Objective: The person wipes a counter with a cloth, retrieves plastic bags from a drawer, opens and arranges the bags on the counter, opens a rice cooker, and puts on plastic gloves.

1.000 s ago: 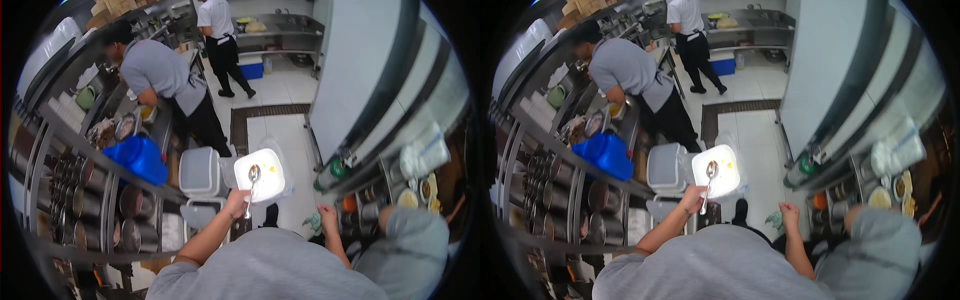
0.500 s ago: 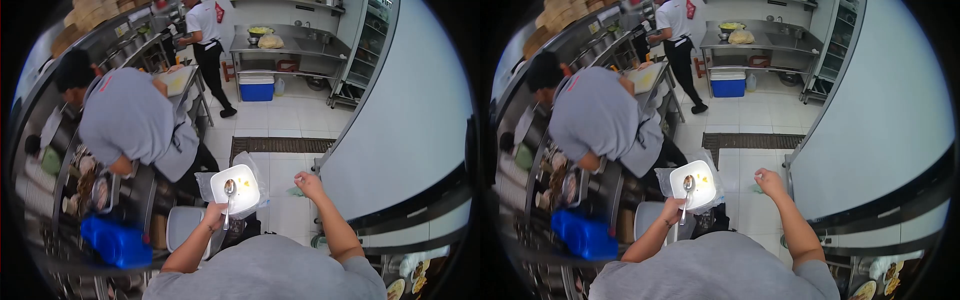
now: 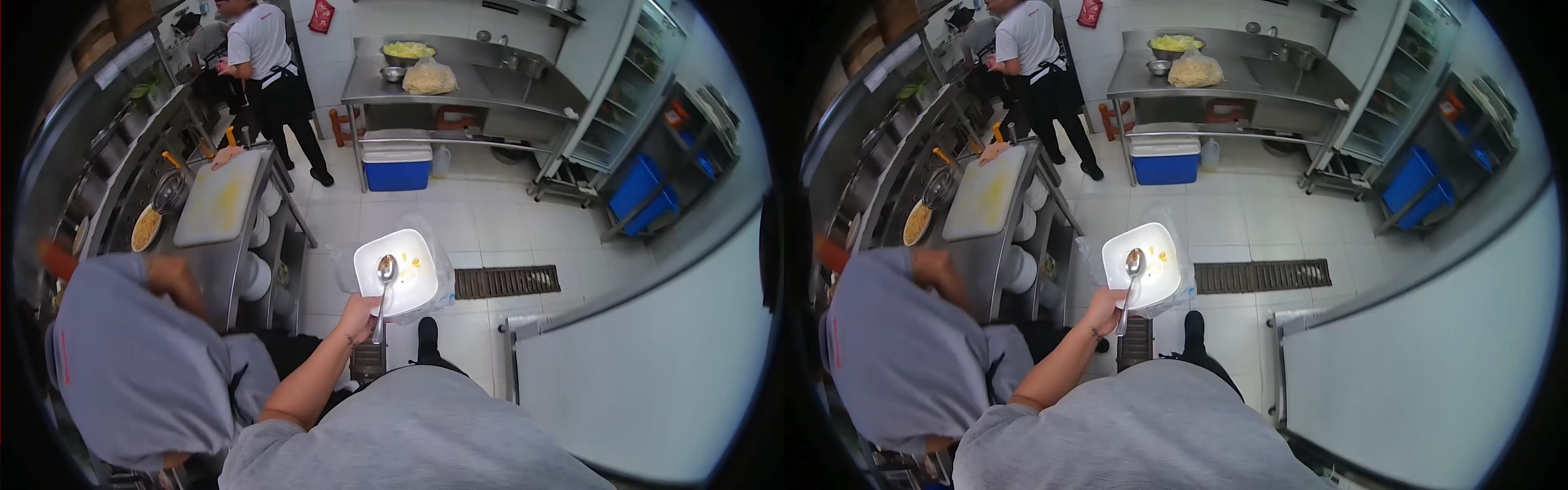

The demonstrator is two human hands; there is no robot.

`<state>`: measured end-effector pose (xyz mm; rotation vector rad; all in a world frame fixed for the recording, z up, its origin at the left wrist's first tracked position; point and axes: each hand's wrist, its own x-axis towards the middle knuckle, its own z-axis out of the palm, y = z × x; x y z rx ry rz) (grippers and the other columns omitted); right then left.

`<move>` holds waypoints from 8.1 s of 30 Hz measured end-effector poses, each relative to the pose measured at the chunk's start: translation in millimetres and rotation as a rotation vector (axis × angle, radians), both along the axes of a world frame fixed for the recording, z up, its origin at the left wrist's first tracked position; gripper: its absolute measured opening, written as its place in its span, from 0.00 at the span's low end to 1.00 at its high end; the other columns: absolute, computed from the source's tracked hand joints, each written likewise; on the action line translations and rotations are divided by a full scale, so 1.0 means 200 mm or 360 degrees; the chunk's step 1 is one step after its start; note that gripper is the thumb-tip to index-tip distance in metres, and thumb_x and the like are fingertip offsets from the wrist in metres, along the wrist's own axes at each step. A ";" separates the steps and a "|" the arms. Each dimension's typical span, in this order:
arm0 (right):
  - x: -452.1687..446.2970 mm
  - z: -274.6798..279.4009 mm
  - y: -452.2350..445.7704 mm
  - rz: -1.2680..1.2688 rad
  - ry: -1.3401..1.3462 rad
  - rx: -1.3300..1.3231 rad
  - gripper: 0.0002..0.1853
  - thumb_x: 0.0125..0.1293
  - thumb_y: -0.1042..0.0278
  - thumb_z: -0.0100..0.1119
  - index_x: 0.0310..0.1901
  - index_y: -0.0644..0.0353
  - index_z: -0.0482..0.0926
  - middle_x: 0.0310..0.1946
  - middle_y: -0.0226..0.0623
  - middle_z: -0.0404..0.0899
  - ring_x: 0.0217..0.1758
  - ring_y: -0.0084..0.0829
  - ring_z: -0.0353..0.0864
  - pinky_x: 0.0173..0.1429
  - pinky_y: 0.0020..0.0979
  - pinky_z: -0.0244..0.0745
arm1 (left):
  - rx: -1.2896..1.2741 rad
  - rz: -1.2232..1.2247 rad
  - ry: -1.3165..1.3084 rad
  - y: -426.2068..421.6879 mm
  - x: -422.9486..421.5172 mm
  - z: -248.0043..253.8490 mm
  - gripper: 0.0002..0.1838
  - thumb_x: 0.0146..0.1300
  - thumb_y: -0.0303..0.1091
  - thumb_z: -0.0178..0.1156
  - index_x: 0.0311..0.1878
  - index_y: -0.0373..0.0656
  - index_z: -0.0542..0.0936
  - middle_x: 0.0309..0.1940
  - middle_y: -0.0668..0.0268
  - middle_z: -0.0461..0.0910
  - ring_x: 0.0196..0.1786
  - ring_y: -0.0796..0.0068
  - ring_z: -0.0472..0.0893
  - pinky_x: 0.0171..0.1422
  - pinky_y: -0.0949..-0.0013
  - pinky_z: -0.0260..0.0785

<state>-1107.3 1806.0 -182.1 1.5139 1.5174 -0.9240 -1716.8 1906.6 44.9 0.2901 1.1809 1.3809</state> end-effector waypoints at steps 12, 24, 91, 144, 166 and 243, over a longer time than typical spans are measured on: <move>-1.88 -0.05 3.29 0.0821 0.0566 0.1201 0.18 0.59 0.54 0.49 0.36 0.61 0.81 0.37 0.48 0.80 0.43 0.46 0.78 0.50 0.42 0.71 | -0.0039 0.0578 0.0042 0.97 -0.91 -0.14 0.16 0.57 0.26 0.53 0.50 0.31 0.72 0.39 0.55 0.79 0.36 0.65 0.82 0.31 0.64 0.77; -3.92 0.54 3.80 0.0515 0.1393 0.0711 0.16 0.51 0.62 0.63 0.40 0.59 0.81 0.30 0.46 0.80 0.35 0.39 0.80 0.42 0.35 0.73 | 0.0011 0.0853 0.0152 1.81 -2.31 -0.14 0.18 0.55 0.30 0.58 0.47 0.31 0.74 0.37 0.58 0.80 0.37 0.65 0.81 0.38 0.58 0.77; -10.77 -0.08 7.31 0.0323 0.0239 0.0133 0.16 0.47 0.59 0.60 0.34 0.61 0.83 0.35 0.48 0.81 0.38 0.46 0.81 0.43 0.38 0.75 | 0.0039 0.0354 0.0207 7.16 -10.68 -0.09 0.16 0.55 0.20 0.52 0.48 0.26 0.71 0.40 0.55 0.78 0.37 0.64 0.81 0.40 0.64 0.75; -12.19 1.32 8.13 -0.3654 0.1340 0.3030 0.17 0.63 0.65 0.57 0.51 0.64 0.74 0.43 0.35 0.78 0.44 0.25 0.77 0.48 0.28 0.73 | 0.0428 -0.3945 -0.0015 8.75 -9.05 0.03 0.21 0.71 0.41 0.42 0.63 0.43 0.65 0.42 0.62 0.76 0.44 0.72 0.75 0.48 0.68 0.70; -13.27 -0.27 6.20 -0.3254 -0.0584 0.1154 0.08 0.41 0.65 0.60 0.25 0.56 0.83 0.25 0.45 0.78 0.35 0.46 0.78 0.40 0.43 0.73 | 0.0211 -0.4105 -0.0137 6.66 -7.04 -0.41 0.27 0.51 0.12 0.51 0.56 0.40 0.64 0.42 0.60 0.73 0.43 0.64 0.75 0.43 0.66 0.72; -3.96 -0.33 0.06 -0.4251 -0.0475 0.0533 0.16 0.48 0.71 0.56 0.40 0.63 0.81 0.47 0.51 0.77 0.52 0.49 0.76 0.52 0.42 0.72 | 0.2378 -0.5148 0.2053 1.73 1.56 -1.48 0.12 0.59 0.37 0.55 0.40 0.38 0.77 0.32 0.55 0.78 0.29 0.62 0.78 0.30 0.59 0.72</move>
